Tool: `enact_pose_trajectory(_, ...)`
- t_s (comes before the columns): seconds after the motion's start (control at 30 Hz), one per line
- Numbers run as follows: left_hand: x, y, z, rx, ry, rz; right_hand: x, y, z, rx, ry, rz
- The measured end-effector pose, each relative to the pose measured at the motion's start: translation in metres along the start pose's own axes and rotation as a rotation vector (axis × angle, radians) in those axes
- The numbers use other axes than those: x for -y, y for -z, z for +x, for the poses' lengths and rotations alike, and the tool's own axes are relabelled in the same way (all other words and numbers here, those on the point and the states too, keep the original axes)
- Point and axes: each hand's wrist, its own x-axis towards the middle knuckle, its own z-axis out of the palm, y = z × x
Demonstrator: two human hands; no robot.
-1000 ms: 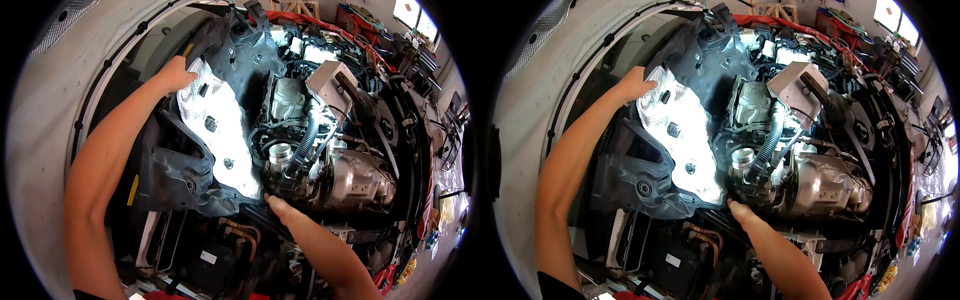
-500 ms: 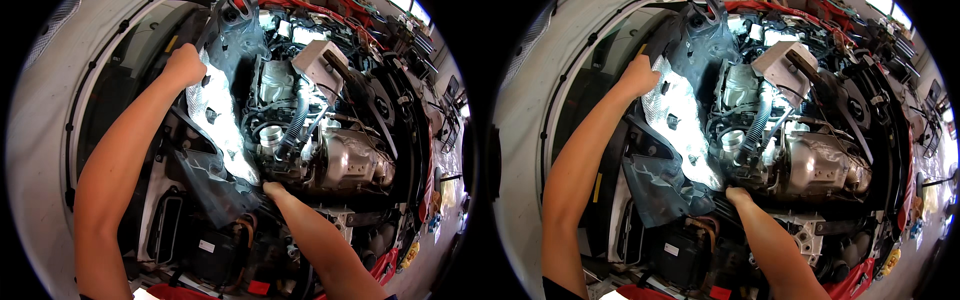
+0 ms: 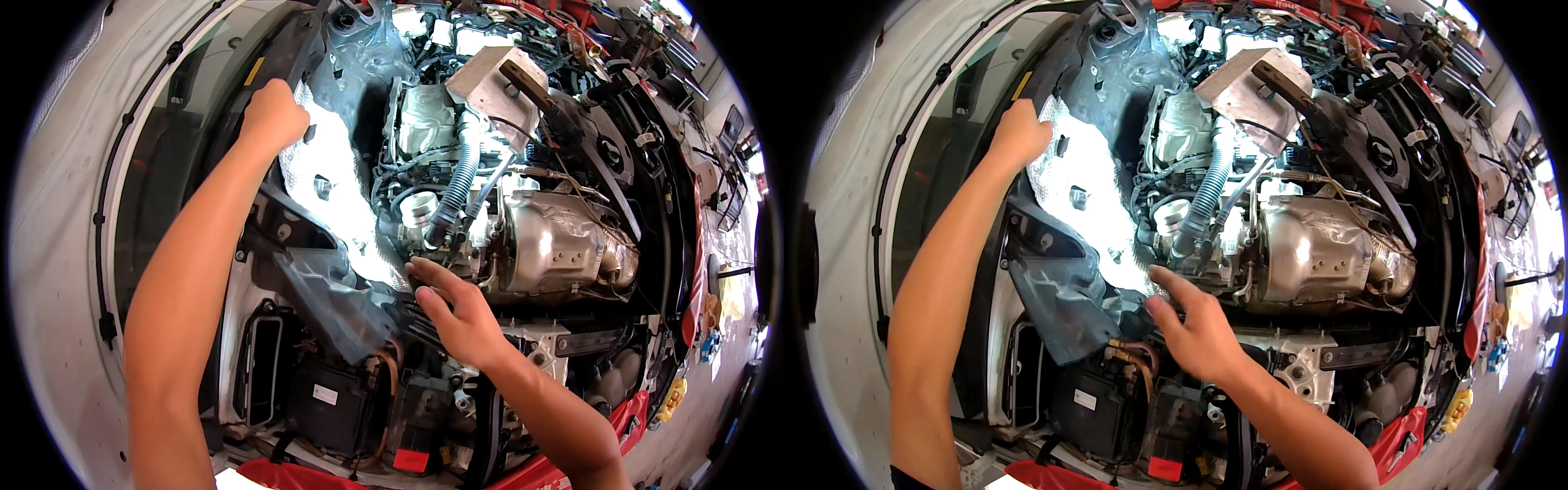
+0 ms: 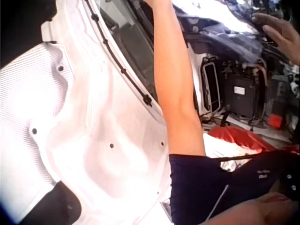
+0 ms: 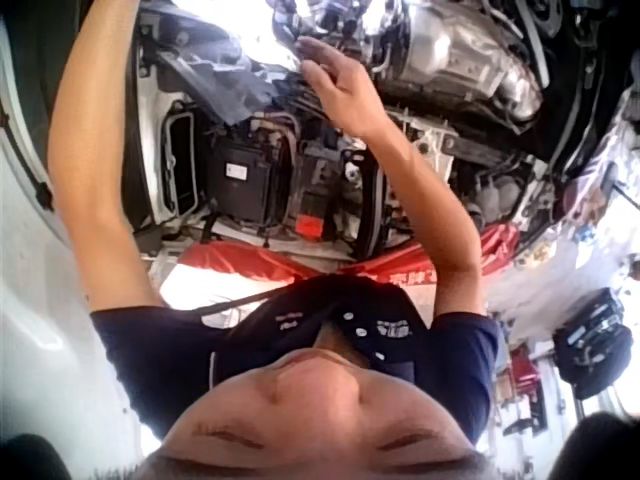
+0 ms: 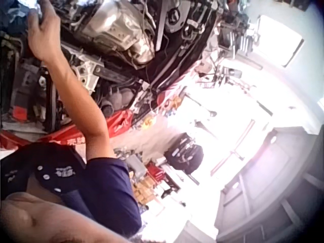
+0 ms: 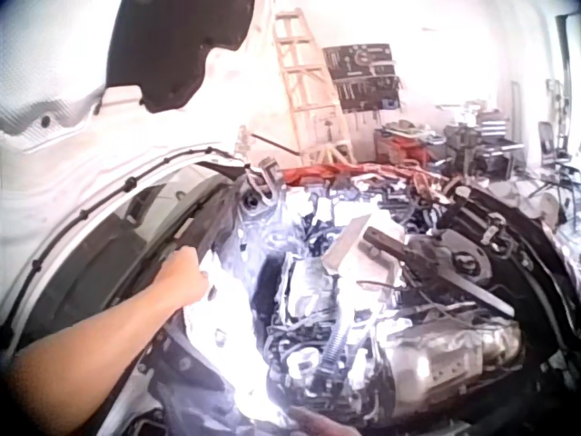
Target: The person disconnects components in a car engine bay, picks up a heat shield cover from the floor, and positions and installs the cover into the engine bay by hand.
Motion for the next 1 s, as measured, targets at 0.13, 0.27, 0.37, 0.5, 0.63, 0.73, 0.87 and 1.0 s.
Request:
enact_pose_trajectory(0.13, 0.014, 0.007, 0.000, 0.042, 0.068, -0.015, 0.032, -0.039, -0.011, 0.206, 0.560, -0.430)
enact_pose_trajectory(0.27, 0.007, 0.008, -0.005, 0.030, 0.048, -0.017, 0.018, -0.069, 0.000, -0.088, 0.486, -0.406)
enact_pose_trajectory(0.37, -0.009, 0.001, -0.003, 0.068, 0.041, -0.006, -0.008, -0.060, -0.002, -0.192, 0.506, -0.339)
enact_pose_trajectory(0.5, -0.023, -0.011, -0.013, 0.054, 0.071, -0.037, -0.029, -0.046, 0.001, -0.236, 0.369, -0.222)
enact_pose_trajectory(0.63, -0.042, -0.012, -0.036, -0.003, 0.017, -0.131, -0.022, -0.044, -0.020, -0.309, 0.313, -0.237)
enact_pose_trajectory(0.73, -0.066, -0.015, -0.042, 0.011, 0.016, -0.153, -0.014, -0.039, -0.032, -0.344, 0.300, -0.265)
enact_pose_trajectory(0.87, -0.067, -0.013, -0.021, 0.103, 0.033, -0.154, -0.012, -0.040, -0.020, -0.292, 0.249, -0.334)
enact_pose_trajectory(1.0, -0.047, -0.014, -0.018, 0.095, 0.035, -0.139, -0.015, -0.047, -0.013, -0.270, 0.212, -0.317)
